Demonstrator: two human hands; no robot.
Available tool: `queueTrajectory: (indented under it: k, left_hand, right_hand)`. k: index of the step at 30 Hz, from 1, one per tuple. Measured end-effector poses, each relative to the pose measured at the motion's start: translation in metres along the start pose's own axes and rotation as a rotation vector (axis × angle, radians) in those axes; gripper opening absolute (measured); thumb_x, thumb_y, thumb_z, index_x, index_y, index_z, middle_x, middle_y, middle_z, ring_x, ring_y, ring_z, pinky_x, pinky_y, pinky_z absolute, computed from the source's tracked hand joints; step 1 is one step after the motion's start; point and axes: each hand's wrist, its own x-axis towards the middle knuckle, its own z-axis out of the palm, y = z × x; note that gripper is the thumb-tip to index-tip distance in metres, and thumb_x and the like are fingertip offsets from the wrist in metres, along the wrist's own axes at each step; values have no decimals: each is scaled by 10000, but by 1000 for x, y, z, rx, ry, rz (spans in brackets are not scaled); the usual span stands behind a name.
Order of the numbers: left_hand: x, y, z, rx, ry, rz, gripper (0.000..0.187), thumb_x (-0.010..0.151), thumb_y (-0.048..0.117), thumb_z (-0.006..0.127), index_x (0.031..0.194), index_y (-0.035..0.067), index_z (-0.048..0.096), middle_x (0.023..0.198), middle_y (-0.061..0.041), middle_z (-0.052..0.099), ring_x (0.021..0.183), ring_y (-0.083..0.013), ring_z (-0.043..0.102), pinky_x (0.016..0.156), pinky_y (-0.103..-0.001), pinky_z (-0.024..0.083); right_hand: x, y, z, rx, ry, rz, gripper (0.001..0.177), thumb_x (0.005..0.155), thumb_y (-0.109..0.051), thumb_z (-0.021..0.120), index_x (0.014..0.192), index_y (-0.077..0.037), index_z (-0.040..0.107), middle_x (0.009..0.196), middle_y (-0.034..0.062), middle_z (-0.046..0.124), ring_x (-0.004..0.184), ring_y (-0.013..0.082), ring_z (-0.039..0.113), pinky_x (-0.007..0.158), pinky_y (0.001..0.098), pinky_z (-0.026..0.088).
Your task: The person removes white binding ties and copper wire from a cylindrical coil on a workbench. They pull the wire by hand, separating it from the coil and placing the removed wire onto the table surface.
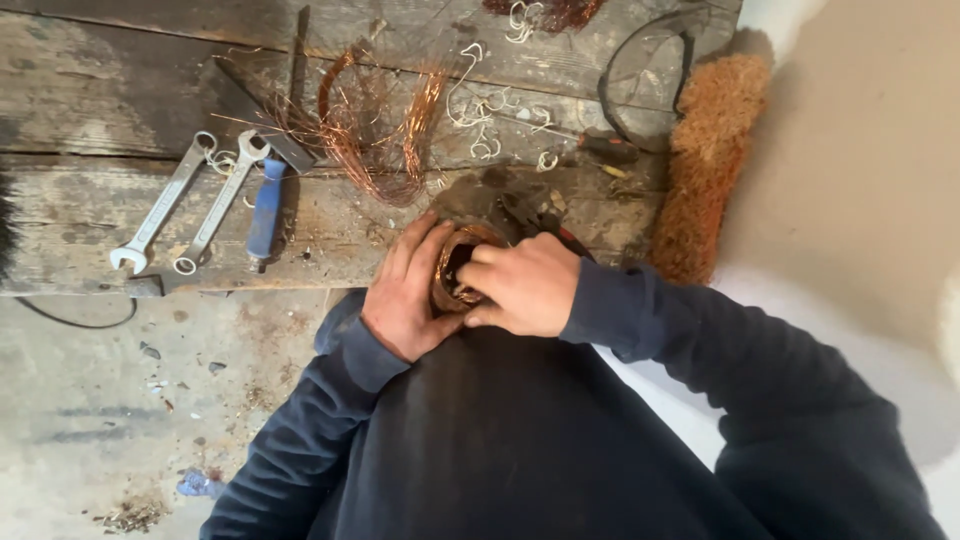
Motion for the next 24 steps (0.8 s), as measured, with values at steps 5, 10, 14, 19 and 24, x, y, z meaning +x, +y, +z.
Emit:
queueTrajectory:
  k: [5,10,14,19,24]
  left_hand:
    - [0,-4,5,-25,27,0,1040,613,229,946,1496,40,429,1549,-236,407,1420,-447,444,1156,-484,410]
    - [0,-2,0,-63,6,-55,1029,601,242,945,1481,53,447,1535,-235,414,1414,-439,442,1144,-478,413]
    - [1,-4,-7,-87,-26,-34,1012,639,252,945,1489,56,432,1539,-228,414,1433,-436,421,1152,-477,398]
    - [3,-4,-7,-74,-69,-51,1031,610,256,929,1484,56,421,1538,-226,409,1433,-435,403,1155,-483,379]
    - [1,-5,-5,-45,-73,-38,1005,648,293,906,1494,65,414,1544,-226,400,1433,-443,402,1153,-489,382]
  right_hand:
    - [3,5,16,155,78,96,224,901,-317,710,847,-99,711,814,84,681,699,341,678,583,477,508]
    - [-1,7,24,341,225,139,172,897,-250,722,855,-82,730,779,89,683,691,336,675,590,433,507]
    - [-18,27,43,598,273,116,170,965,-217,705,900,-60,687,813,81,645,717,296,665,632,392,517]
    - [-24,35,34,858,195,70,233,1061,-265,649,931,-72,652,868,47,644,761,265,672,703,380,545]
    - [-12,9,-6,200,166,-100,521,757,-444,841,1079,-61,695,977,102,724,766,312,706,602,389,535]
